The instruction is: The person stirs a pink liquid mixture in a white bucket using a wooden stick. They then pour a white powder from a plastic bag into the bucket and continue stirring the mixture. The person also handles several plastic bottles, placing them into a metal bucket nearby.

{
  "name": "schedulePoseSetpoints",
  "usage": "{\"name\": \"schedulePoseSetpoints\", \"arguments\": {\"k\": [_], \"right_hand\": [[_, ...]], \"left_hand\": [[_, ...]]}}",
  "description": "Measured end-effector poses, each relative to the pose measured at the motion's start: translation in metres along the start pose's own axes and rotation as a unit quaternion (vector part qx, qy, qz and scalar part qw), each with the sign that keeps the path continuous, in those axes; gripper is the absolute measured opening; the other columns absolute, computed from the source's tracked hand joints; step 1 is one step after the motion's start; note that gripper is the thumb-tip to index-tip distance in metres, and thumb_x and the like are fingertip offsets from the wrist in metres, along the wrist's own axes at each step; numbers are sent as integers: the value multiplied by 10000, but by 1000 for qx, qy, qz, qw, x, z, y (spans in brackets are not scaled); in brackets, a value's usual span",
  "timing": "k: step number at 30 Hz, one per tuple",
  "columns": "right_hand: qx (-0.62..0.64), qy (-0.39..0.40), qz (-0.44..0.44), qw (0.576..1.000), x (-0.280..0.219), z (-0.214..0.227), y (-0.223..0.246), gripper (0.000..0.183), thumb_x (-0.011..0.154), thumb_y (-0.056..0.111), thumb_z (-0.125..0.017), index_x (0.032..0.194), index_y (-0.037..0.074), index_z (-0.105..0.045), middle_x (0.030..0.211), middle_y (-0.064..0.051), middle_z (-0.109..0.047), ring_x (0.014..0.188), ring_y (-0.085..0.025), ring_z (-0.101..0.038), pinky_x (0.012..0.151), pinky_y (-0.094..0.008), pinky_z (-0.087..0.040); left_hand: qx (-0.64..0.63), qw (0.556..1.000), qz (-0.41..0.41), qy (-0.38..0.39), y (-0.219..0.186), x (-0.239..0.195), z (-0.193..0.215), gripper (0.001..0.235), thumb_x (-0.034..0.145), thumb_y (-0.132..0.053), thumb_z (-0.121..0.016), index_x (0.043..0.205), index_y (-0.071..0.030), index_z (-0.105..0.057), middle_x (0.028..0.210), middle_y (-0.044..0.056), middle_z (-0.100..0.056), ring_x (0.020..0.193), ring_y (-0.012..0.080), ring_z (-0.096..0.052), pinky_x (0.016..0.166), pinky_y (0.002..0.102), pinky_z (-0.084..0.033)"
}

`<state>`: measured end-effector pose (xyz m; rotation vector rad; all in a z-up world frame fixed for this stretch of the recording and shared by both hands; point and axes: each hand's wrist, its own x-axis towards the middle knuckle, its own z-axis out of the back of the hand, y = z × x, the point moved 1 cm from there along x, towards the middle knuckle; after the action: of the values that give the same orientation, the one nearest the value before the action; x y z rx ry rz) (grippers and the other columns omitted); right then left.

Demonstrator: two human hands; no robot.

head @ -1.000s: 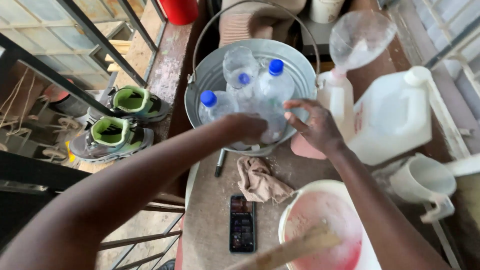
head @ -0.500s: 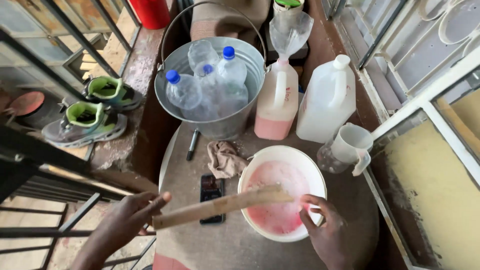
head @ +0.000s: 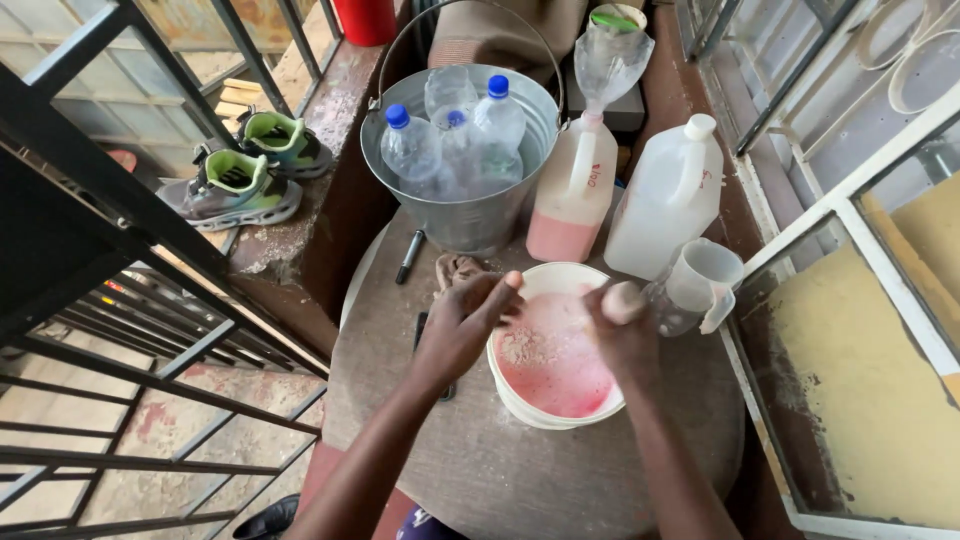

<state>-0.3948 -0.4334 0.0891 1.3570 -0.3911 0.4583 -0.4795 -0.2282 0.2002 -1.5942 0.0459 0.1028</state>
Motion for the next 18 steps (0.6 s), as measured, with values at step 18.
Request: {"name": "schedulePoseSetpoints", "arguments": {"k": [18], "right_hand": [[119, -296, -189, 929, 1, -41, -52, 267, 792, 87, -646, 533, 51, -591, 476, -33, -484, 476, -102, -542, 512, -250, -501]], "left_hand": [[173, 959, 139, -175, 171, 82, -20, 503, 1005, -586, -432, 1263, -257, -713, 1162, 175, -712, 1176, 417, -650, 995, 533, -516]]}}
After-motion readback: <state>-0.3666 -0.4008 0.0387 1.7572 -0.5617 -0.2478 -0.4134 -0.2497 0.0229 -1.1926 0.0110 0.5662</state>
